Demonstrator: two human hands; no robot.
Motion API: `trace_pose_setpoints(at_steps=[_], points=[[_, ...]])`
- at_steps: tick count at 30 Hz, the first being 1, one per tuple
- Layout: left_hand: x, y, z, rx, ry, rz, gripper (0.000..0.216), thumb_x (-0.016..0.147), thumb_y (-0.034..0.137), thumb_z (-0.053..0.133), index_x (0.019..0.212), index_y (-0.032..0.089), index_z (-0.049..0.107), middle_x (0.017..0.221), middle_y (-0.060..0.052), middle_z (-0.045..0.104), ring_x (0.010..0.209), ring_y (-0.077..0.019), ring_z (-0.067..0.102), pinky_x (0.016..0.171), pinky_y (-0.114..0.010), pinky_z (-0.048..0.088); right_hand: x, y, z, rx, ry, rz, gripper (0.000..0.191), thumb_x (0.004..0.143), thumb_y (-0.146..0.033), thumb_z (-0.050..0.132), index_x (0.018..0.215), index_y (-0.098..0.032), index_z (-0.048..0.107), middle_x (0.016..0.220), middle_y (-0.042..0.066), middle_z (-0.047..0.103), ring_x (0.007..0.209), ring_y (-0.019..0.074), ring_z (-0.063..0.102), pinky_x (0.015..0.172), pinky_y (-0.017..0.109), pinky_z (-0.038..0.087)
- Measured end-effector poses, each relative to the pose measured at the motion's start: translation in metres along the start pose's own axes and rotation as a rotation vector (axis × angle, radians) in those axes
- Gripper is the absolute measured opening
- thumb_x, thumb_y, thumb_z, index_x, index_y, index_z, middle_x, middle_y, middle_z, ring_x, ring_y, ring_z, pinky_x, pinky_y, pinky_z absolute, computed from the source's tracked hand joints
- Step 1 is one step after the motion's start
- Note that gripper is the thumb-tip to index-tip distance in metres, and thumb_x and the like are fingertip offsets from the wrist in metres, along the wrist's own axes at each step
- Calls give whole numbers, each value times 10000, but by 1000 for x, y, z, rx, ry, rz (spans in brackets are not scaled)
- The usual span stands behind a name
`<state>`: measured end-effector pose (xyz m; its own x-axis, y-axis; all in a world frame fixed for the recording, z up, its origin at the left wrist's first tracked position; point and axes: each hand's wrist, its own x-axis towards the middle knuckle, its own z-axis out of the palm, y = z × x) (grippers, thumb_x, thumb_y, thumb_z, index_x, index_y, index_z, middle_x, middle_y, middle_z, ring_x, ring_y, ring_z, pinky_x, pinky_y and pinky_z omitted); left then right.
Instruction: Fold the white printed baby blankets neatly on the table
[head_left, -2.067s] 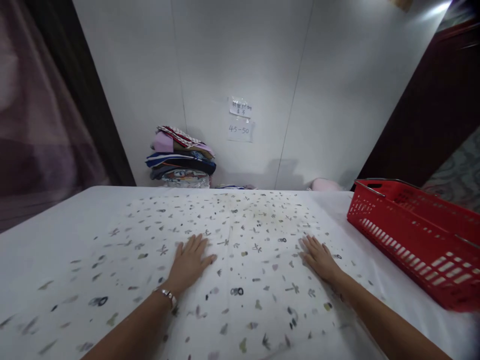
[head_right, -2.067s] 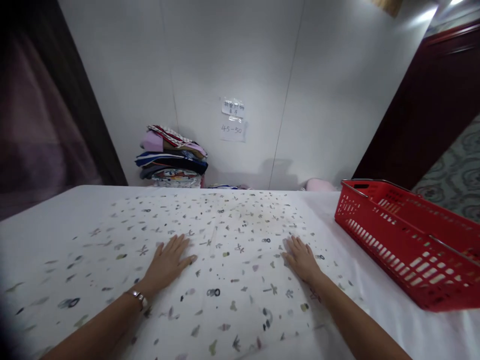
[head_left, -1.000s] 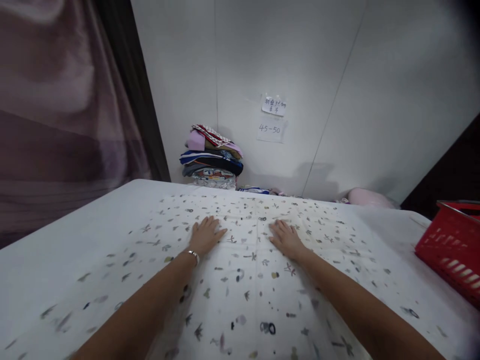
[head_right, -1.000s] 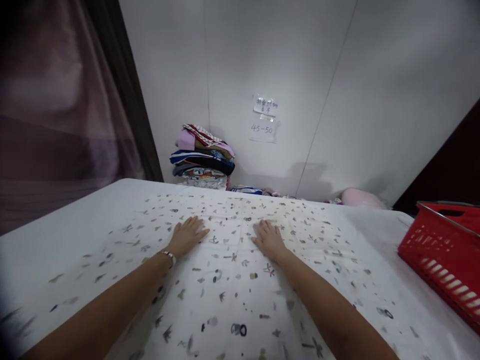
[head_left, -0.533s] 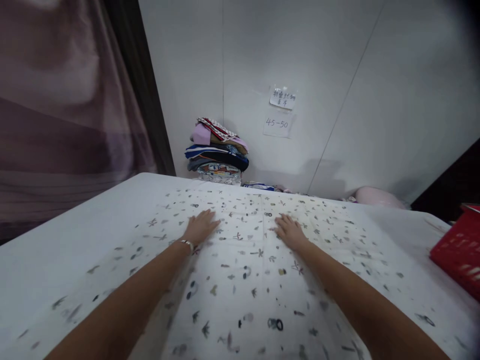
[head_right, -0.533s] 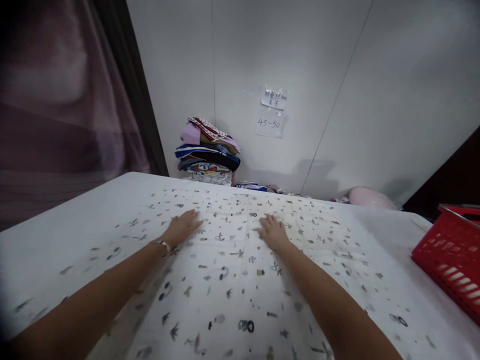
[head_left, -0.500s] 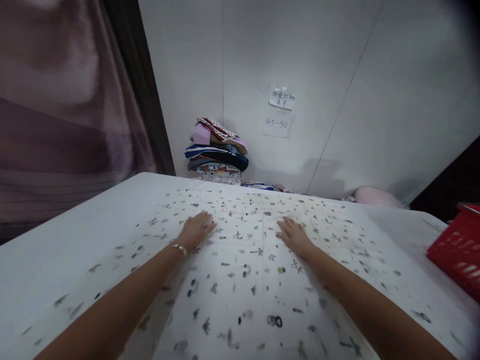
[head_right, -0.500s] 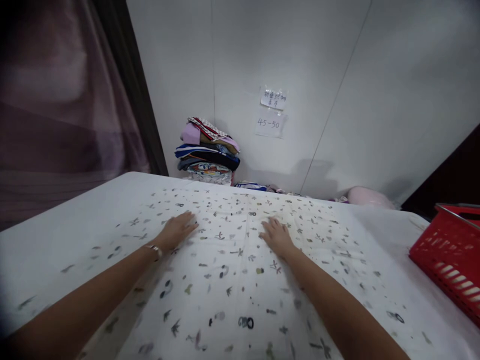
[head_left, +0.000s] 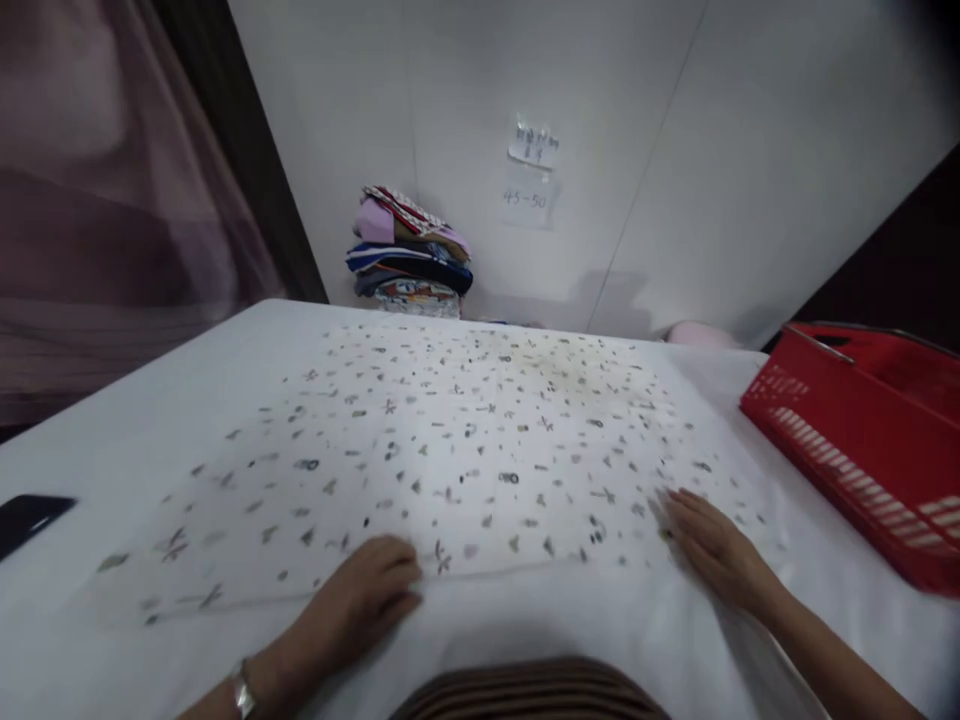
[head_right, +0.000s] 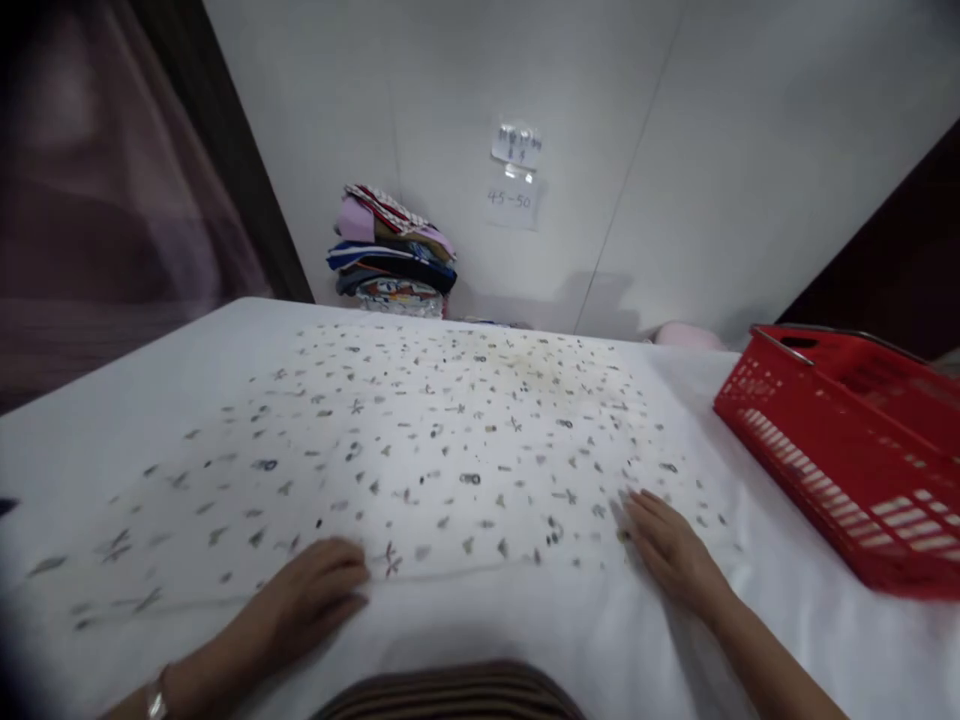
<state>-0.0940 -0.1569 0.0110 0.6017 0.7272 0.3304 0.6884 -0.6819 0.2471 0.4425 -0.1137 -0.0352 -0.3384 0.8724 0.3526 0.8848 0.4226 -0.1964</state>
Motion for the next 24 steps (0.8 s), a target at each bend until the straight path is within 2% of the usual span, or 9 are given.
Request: trace_pose_setpoints(at_steps=[3, 7, 11, 14, 18, 24], points=[[3, -6, 5, 41, 20, 14, 152, 906, 252, 466, 891, 215, 613, 924, -36, 650, 847, -158, 588, 763, -300, 498, -17, -12, -11, 50, 46, -58, 345, 896, -320, 476, 1215, -272, 599, 1259, 74, 602, 1185, 265, 541, 972, 478, 491], [5, -7, 10, 120, 21, -14, 201, 920, 272, 441, 962, 197, 623, 987, -62, 661, 908, -191, 585, 798, -337, 484, -24, -23, -20, 40, 75, -84, 311, 898, -253, 459, 1157, -252, 632, 1181, 92, 641, 1102, 255, 593, 927, 472, 517], [12, -1, 9, 88, -38, -44, 249, 926, 271, 398, 945, 201, 635, 980, -65, 667, 903, -196, 588, 803, -345, 467, -14, -36, -23, 66, 59, -159, 295, 897, -243, 493, 1159, -251, 628, 1164, 97, 641, 1092, 252, 588, 939, 472, 499], [19, 3, 4, -12, -62, -192, 270, 923, 318, 377, 902, 205, 622, 945, -49, 664, 885, -183, 591, 797, -317, 465, -2, -52, -23, 106, 8, -227, 284, 895, -278, 535, 1163, -250, 624, 1180, 101, 623, 1101, 250, 569, 943, 461, 487], [27, 7, -2, -75, -39, -346, 289, 919, 357, 340, 885, 212, 588, 936, -33, 648, 875, -169, 592, 750, -282, 462, 10, -66, -16, 90, -35, -262, 226, 916, -298, 514, 1080, -247, 661, 1121, 102, 625, 1029, 241, 575, 864, 438, 509], [30, 5, 3, 41, 3, -344, 291, 923, 352, 345, 910, 205, 596, 958, -48, 647, 887, -186, 593, 755, -306, 469, 17, -73, -15, 11, -58, -251, 272, 954, -255, 408, 1029, -203, 665, 1020, 111, 650, 942, 244, 568, 806, 428, 498]])
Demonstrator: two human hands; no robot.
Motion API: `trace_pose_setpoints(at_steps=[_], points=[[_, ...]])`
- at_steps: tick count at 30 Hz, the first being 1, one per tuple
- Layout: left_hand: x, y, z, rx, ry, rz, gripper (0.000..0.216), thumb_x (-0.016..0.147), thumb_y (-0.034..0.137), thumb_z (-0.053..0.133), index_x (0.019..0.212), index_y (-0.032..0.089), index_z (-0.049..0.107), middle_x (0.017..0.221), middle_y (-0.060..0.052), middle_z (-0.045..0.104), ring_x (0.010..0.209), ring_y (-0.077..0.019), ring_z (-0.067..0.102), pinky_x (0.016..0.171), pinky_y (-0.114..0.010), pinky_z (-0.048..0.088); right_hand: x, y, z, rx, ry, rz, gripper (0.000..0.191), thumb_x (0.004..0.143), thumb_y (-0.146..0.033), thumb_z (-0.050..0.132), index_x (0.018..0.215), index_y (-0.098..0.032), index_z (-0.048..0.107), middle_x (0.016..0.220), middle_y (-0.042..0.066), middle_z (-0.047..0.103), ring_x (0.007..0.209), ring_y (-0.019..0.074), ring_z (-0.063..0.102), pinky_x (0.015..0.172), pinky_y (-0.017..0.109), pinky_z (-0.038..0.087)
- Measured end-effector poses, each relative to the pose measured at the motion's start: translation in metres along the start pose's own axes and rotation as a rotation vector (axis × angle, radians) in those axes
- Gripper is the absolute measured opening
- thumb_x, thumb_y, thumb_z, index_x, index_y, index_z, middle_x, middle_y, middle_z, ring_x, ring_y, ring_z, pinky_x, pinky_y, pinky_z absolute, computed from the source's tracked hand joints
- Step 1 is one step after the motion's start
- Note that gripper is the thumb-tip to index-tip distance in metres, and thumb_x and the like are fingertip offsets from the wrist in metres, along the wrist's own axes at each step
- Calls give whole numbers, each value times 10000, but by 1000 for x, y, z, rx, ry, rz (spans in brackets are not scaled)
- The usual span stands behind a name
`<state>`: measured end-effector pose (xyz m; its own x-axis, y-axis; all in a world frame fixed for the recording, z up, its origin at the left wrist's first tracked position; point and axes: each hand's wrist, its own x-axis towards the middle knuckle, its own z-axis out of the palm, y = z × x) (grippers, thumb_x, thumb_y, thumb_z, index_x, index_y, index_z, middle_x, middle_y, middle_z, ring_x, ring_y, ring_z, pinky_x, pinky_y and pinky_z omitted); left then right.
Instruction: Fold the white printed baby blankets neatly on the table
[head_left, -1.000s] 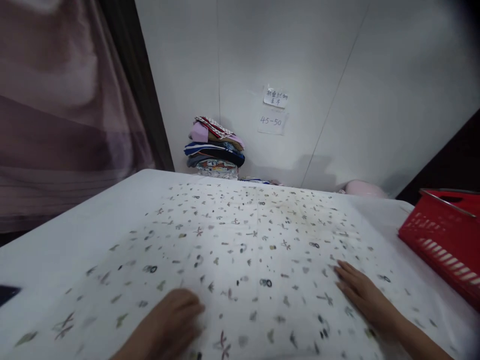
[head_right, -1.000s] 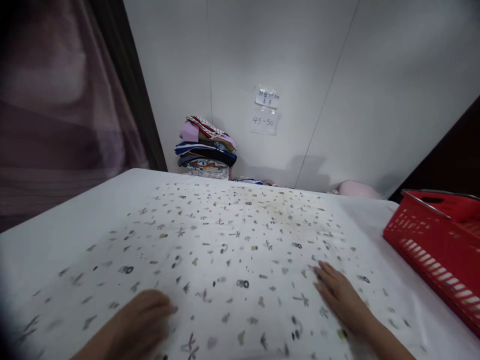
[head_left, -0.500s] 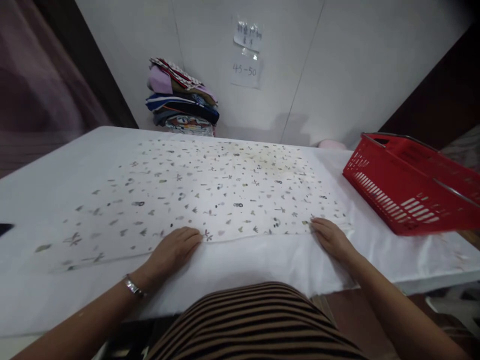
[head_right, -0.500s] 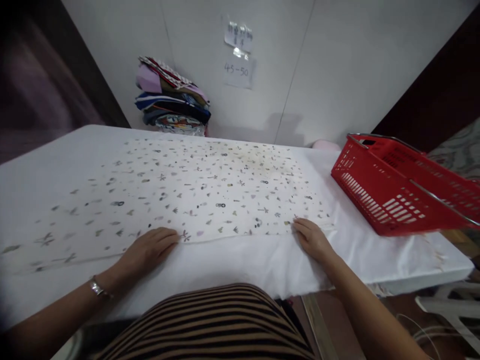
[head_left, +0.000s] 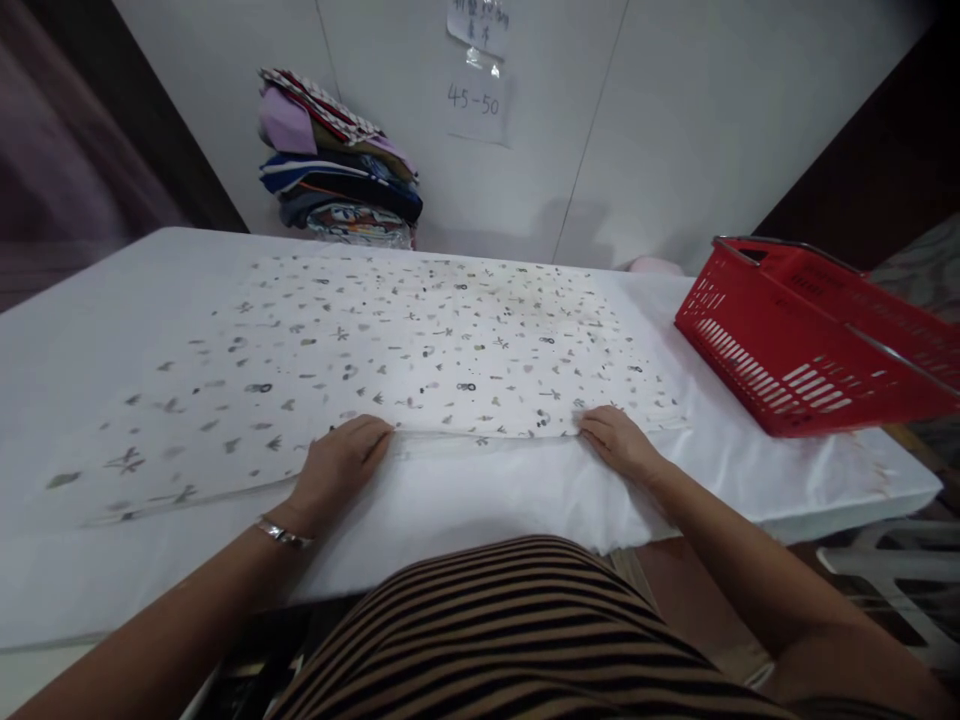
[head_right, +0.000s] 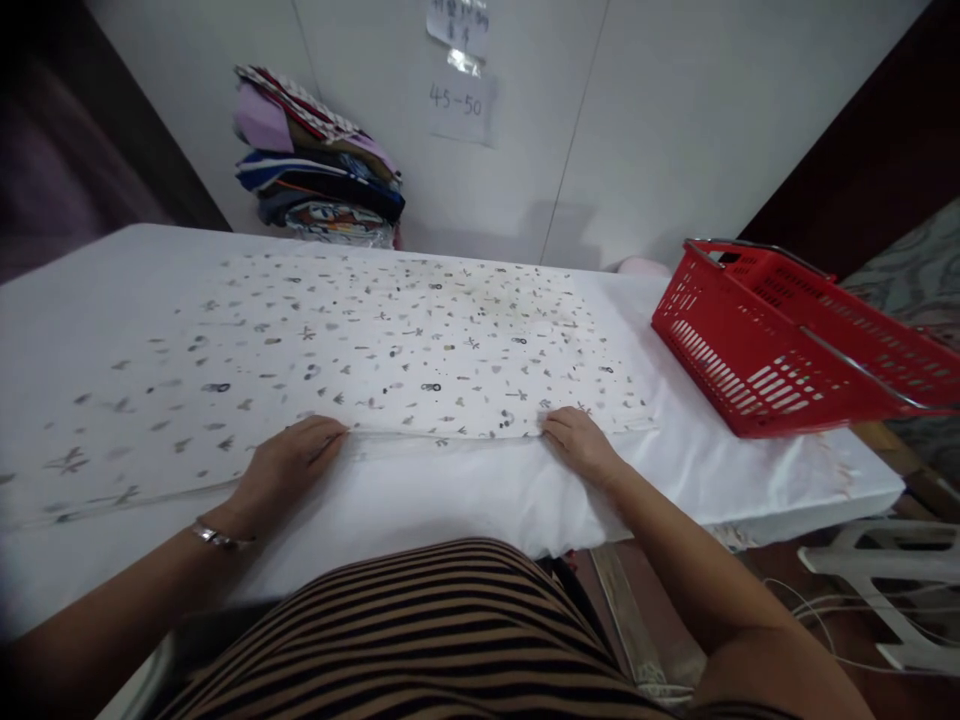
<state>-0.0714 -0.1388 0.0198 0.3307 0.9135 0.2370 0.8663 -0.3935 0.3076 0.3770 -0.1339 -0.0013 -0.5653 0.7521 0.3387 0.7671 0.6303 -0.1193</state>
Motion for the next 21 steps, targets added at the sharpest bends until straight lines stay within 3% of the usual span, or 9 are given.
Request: trace_pose_setpoints(at_steps=[6, 12, 21], points=[[-2, -9, 7, 180, 133, 121, 280, 930, 314, 378, 950, 195, 630, 977, -69, 669, 912, -199, 605, 808, -328, 472, 18, 2, -11, -54, 100, 114, 317, 961, -265, 358, 1088, -207, 643, 1023, 111, 641, 954, 256, 556, 823, 433, 483], [-15, -15, 17, 257, 49, 250, 250, 925, 266, 408, 962, 206, 648, 995, -54, 677, 925, -204, 594, 801, -337, 465, 13, 1, 0, -94, -93, 12, 285, 944, -214, 389, 1027, -210, 662, 1041, 95, 643, 947, 241, 550, 801, 387, 472], [-11, -10, 23, 201, 59, 324, 253, 888, 189, 412, 996, 215, 639, 1065, -66, 661, 991, -220, 584, 831, -349, 449, 11, 0, -1, -89, -107, -18, 261, 949, -223, 401, 1068, -179, 629, 1088, 114, 626, 981, 247, 536, 797, 400, 473]])
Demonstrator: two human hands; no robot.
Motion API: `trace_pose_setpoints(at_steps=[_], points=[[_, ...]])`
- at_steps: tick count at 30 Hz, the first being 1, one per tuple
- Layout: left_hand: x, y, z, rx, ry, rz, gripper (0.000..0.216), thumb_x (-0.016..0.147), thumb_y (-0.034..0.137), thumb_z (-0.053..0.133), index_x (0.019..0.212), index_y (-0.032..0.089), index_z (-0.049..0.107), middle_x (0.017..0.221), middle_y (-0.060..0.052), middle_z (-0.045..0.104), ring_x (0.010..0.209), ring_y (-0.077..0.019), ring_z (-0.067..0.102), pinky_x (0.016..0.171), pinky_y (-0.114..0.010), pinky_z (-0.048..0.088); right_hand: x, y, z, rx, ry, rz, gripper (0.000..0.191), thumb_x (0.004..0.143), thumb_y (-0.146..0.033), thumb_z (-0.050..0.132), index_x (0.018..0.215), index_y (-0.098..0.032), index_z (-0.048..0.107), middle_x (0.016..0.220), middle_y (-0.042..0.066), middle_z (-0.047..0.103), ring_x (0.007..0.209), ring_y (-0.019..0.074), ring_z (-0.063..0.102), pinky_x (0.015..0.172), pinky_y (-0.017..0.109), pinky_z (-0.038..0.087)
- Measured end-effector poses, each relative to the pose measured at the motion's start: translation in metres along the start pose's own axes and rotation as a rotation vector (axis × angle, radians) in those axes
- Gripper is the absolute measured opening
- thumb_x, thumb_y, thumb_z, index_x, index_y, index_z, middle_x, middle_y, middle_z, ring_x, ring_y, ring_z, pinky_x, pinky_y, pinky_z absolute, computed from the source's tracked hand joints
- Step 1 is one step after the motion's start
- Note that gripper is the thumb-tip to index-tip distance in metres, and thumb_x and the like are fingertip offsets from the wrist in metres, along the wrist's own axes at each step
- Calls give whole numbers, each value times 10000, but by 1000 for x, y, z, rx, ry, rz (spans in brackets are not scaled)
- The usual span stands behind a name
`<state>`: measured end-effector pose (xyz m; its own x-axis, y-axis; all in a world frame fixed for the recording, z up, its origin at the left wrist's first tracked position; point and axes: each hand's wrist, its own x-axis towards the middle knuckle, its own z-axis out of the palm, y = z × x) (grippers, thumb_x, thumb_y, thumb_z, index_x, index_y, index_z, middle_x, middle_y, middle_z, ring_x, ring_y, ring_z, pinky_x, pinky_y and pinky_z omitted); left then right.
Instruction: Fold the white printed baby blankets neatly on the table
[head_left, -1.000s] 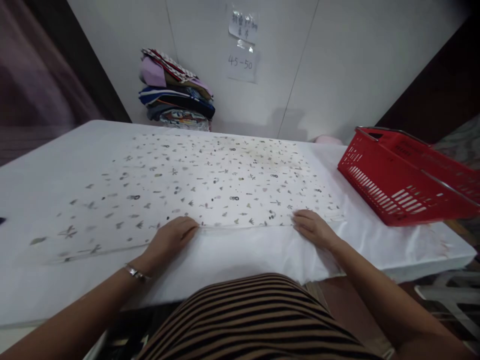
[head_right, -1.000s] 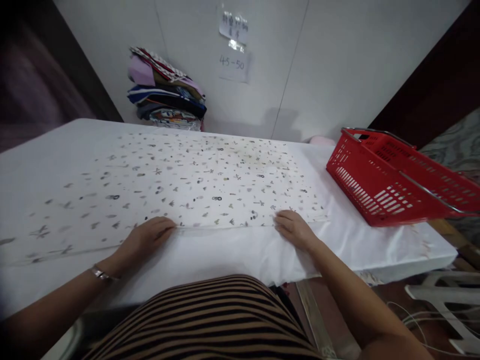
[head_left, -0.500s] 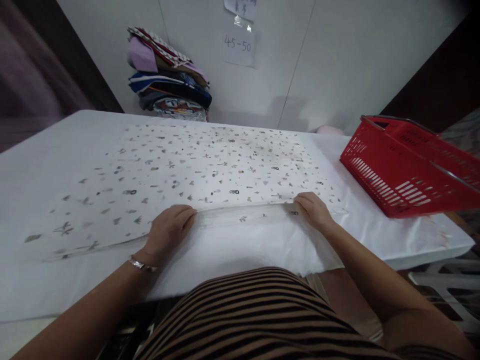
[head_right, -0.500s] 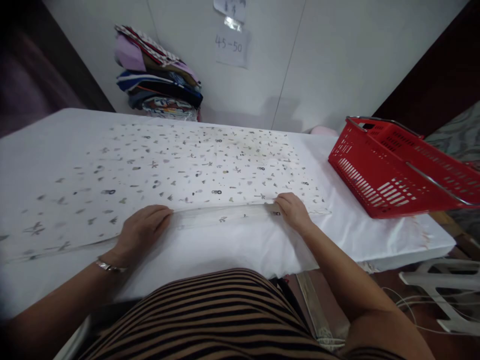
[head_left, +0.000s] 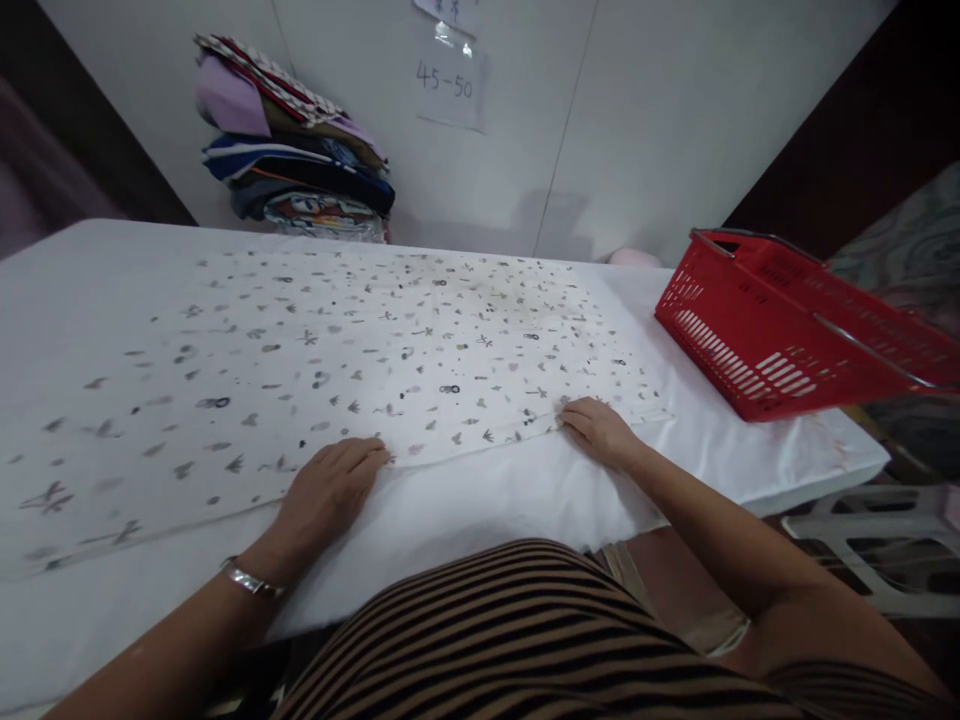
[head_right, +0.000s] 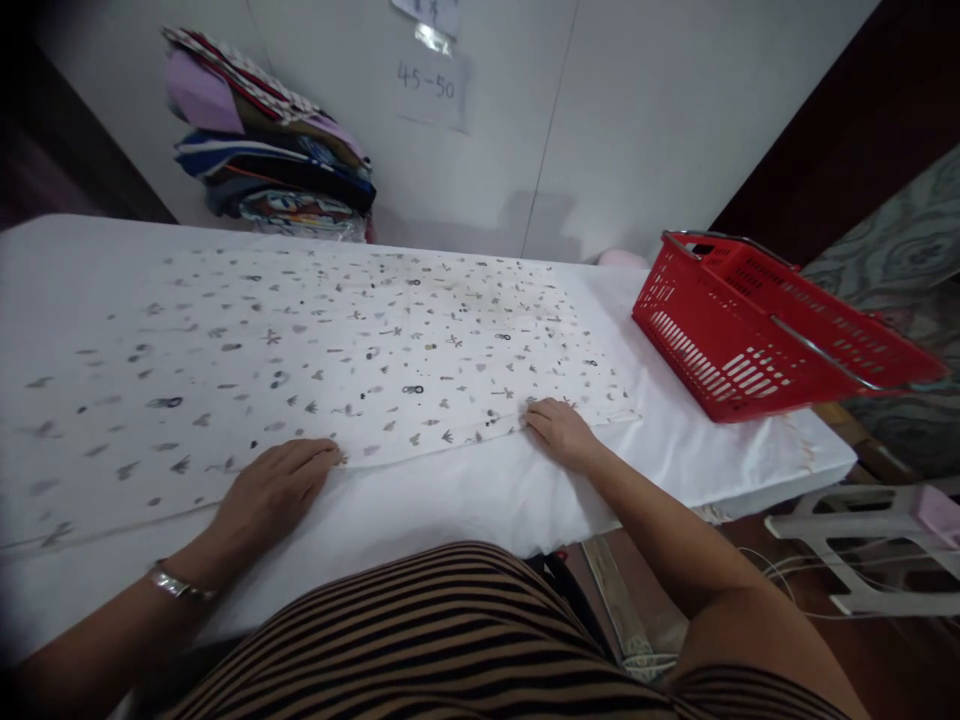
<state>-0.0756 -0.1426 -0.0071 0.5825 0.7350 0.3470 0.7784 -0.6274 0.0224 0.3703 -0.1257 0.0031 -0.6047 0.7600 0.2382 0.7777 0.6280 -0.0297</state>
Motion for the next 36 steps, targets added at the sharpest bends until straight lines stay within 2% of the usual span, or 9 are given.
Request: trace_pose_setpoints(at_steps=[3, 8, 13, 17, 21, 24, 29, 32, 36], points=[[6, -1, -1, -19, -27, 28, 246, 884, 191, 414, 969, 222, 643, 1035, -54, 670, 959, -215, 591, 818, -351, 445, 3, 1, 1, -8, 23, 3, 267, 957, -213, 383, 1037, -167, 633, 1050, 114, 636, 950, 240, 537, 780, 385, 476], [12, -7, -1, 33, 8, -86, 258, 890, 208, 401, 959, 208, 650, 1001, -71, 658, 951, -235, 577, 796, -366, 442, 3, -1, 0, -22, 4, 2, 273, 964, -210, 377, 1043, -188, 637, 1061, 103, 626, 954, 231, 526, 779, 369, 463], [14, -1, 1, 123, -49, -23, 263, 866, 175, 404, 922, 200, 660, 960, -75, 658, 897, -242, 577, 752, -371, 438, 1, -2, -5, -31, -44, 10, 287, 970, -242, 372, 1055, -191, 641, 1053, 101, 615, 943, 232, 510, 772, 369, 446], [11, 6, -4, 111, -43, -13, 282, 866, 180, 391, 941, 190, 663, 917, -82, 665, 871, -251, 590, 750, -392, 440, 0, 0, -9, -24, -83, -34, 298, 965, -224, 360, 1097, -182, 624, 1047, 102, 613, 940, 229, 506, 767, 366, 435], [4, 7, -5, 38, -57, 32, 301, 872, 247, 416, 1053, 178, 646, 981, -89, 678, 900, -254, 600, 755, -398, 454, 2, 3, -8, -55, -100, -60, 307, 972, -231, 345, 1099, -194, 622, 1037, 94, 613, 930, 225, 507, 757, 359, 423], [3, 4, -7, 6, -85, 36, 306, 893, 313, 409, 1043, 200, 650, 1022, -83, 682, 927, -246, 600, 768, -391, 457, 4, 3, -6, -97, -118, -55, 314, 976, -232, 338, 1084, -184, 629, 974, 94, 616, 879, 219, 512, 732, 349, 416], [12, 8, -12, 18, -147, 36, 276, 877, 202, 380, 942, 213, 648, 957, -55, 681, 882, -228, 596, 754, -374, 441, 3, 4, -5, -107, -93, -44, 312, 969, -213, 340, 1095, -168, 622, 971, 108, 619, 862, 222, 521, 745, 356, 428], [15, 8, -13, 39, -111, 41, 259, 859, 164, 383, 911, 196, 635, 931, -64, 675, 870, -233, 596, 762, -379, 440, 3, 9, -10, -56, -56, -55, 296, 955, -200, 357, 1112, -171, 606, 1006, 109, 616, 898, 226, 530, 790, 364, 445], [21, -2, -17, 43, 45, 0, 230, 885, 228, 398, 954, 160, 606, 954, -98, 669, 902, -240, 607, 787, -371, 462, 7, 16, -16, -24, 17, -37, 311, 934, -178, 347, 1155, -193, 564, 1029, 108, 610, 937, 236, 541, 806, 380, 464]])
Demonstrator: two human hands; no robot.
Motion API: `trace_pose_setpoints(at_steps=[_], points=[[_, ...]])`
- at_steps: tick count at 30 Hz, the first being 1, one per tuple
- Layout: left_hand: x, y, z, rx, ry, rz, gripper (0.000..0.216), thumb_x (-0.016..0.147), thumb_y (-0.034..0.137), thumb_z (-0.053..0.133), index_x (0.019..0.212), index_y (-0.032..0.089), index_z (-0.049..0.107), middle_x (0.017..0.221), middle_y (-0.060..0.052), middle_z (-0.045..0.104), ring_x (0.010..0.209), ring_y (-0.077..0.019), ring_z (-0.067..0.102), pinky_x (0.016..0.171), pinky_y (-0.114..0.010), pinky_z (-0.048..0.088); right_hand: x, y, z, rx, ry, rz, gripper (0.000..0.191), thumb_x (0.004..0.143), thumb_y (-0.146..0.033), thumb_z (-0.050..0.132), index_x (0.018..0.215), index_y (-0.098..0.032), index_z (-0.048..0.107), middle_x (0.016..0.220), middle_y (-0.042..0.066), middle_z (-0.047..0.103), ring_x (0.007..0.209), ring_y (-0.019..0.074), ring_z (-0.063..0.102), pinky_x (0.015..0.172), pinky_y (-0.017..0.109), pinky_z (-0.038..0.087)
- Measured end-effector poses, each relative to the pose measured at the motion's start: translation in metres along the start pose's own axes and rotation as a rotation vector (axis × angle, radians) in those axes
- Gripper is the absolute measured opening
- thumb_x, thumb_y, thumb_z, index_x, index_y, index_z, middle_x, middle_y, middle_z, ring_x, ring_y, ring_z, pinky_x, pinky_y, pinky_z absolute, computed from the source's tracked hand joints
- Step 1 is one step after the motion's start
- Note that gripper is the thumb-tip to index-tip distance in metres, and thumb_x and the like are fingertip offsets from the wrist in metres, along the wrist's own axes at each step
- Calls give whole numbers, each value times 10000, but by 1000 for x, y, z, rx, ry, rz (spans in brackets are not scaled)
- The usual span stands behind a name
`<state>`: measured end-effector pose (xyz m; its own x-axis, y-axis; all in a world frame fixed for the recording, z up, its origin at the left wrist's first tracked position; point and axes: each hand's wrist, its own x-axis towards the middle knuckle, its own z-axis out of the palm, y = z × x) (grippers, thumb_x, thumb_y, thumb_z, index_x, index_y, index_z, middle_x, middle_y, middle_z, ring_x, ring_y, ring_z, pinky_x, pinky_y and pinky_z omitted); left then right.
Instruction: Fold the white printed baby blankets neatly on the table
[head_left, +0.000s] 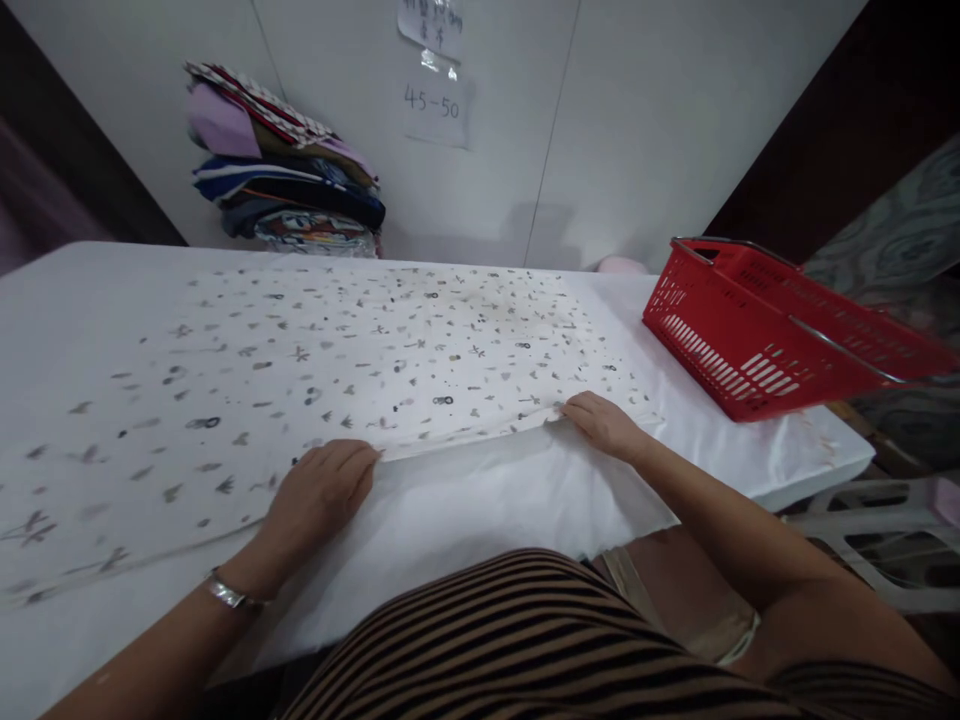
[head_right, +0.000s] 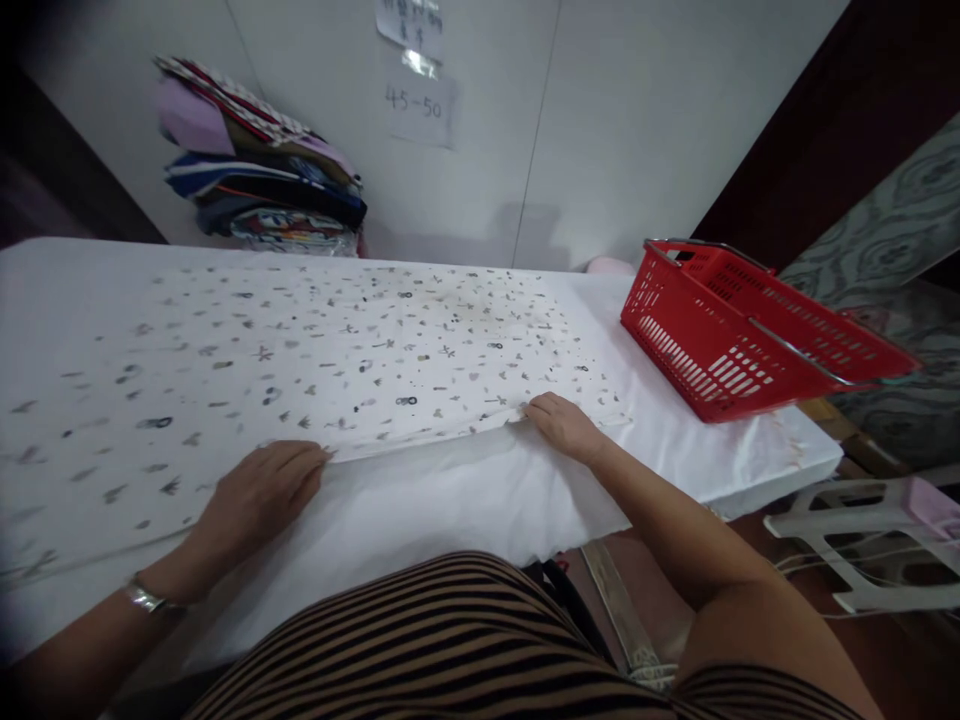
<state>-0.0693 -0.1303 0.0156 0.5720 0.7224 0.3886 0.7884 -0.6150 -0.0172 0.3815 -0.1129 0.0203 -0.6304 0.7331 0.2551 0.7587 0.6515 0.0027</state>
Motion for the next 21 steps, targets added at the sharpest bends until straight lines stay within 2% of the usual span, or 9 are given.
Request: trace_pose_setpoints(at_steps=[2, 5, 9, 11, 14, 18, 21], points=[[6, -6, -4, 0, 60, -55, 239, 901, 258, 384, 963, 151, 588, 932, -106, 670, 872, -235, 619, 766, -361, 475, 5, 3, 0, 0, 35, 16, 332, 924, -163, 331, 1185, -198, 534, 1028, 107, 607, 928, 236, 552, 787, 381, 473], [17, -10, -8, 5, 83, -151, 254, 913, 267, 348, 970, 150, 566, 905, -104, 668, 815, -224, 629, 712, -345, 489, 16, 7, 3, 20, 48, 20, 346, 919, -148, 311, 1199, -207, 506, 1004, 94, 606, 893, 222, 565, 779, 377, 482], [28, -12, -7, -11, 87, -227, 286, 918, 256, 314, 1019, 143, 556, 956, -110, 658, 879, -223, 631, 751, -337, 504, 31, 14, 6, 53, 107, 25, 344, 906, -129, 329, 1196, -192, 504, 1010, 107, 594, 922, 224, 558, 793, 382, 488], [30, -16, -4, -45, 65, -233, 325, 922, 273, 301, 1085, 138, 548, 1006, -121, 654, 919, -232, 627, 777, -349, 507, 37, 18, 5, 75, 121, 46, 351, 897, -121, 343, 1199, -189, 507, 1024, 113, 591, 934, 225, 554, 797, 389, 491], [31, -26, 1, -112, -19, -227, 384, 931, 310, 272, 1162, 150, 533, 1039, -120, 646, 921, -231, 623, 740, -342, 514, 45, 22, 1, 136, 62, 90, 330, 897, -126, 357, 1153, -201, 551, 990, 100, 603, 919, 220, 561, 803, 390, 493], [33, -34, 3, -159, -98, -221, 397, 938, 398, 289, 1133, 190, 566, 1004, -81, 645, 885, -207, 619, 656, -293, 492, 53, 26, 2, 253, -2, 179, 298, 892, -138, 358, 1049, -208, 603, 980, 87, 610, 934, 214, 565, 827, 378, 488], [37, -35, 1, -192, -138, -228, 392, 925, 474, 336, 1093, 230, 594, 980, -53, 648, 865, -186, 617, 626, -261, 457, 58, 31, 9, 310, -46, 263, 287, 893, -157, 361, 1043, -215, 599, 1032, 73, 618, 953, 209, 575, 834, 361, 484]])
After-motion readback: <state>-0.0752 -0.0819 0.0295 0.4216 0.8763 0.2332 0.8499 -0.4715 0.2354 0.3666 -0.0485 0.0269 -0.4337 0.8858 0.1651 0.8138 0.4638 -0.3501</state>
